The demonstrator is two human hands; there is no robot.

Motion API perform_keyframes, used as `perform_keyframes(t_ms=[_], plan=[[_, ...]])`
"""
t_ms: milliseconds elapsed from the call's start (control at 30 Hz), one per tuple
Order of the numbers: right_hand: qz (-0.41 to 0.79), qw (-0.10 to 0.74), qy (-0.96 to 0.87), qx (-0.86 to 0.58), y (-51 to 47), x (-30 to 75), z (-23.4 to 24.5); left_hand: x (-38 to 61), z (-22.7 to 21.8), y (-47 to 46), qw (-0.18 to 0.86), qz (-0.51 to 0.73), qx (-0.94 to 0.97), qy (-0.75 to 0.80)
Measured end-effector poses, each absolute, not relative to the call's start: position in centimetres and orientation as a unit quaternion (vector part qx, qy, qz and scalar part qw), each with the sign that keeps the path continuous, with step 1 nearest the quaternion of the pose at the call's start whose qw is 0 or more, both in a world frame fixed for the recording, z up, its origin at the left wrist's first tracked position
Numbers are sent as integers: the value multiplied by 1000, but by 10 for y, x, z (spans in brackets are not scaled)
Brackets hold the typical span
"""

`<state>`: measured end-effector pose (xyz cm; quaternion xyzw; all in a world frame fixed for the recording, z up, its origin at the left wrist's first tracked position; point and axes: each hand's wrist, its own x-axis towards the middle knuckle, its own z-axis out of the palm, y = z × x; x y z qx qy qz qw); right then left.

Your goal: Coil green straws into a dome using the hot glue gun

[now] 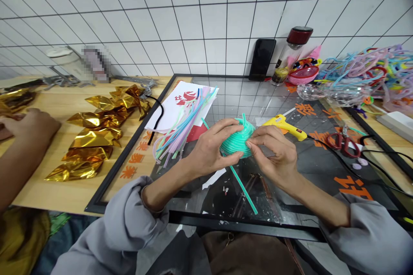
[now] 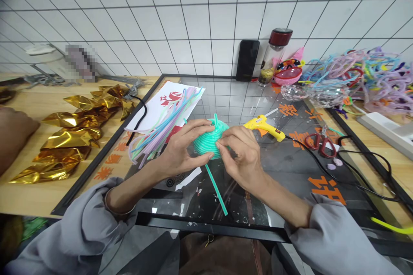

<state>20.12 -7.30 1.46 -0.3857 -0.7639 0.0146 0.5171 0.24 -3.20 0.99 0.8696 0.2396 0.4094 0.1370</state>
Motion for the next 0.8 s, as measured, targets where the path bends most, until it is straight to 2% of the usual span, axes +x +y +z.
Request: perform_keyframes(t_ms=[500, 633, 800], plan=[[16, 528, -751, -397, -73, 206, 5, 2, 11, -31, 140, 410, 864, 257], [-38, 527, -761, -376, -75, 214, 0, 2, 11, -31, 139, 413, 862, 258], [-103, 470, -827, -291, -68, 218, -5, 1, 10, -30, 149, 415, 859, 260]])
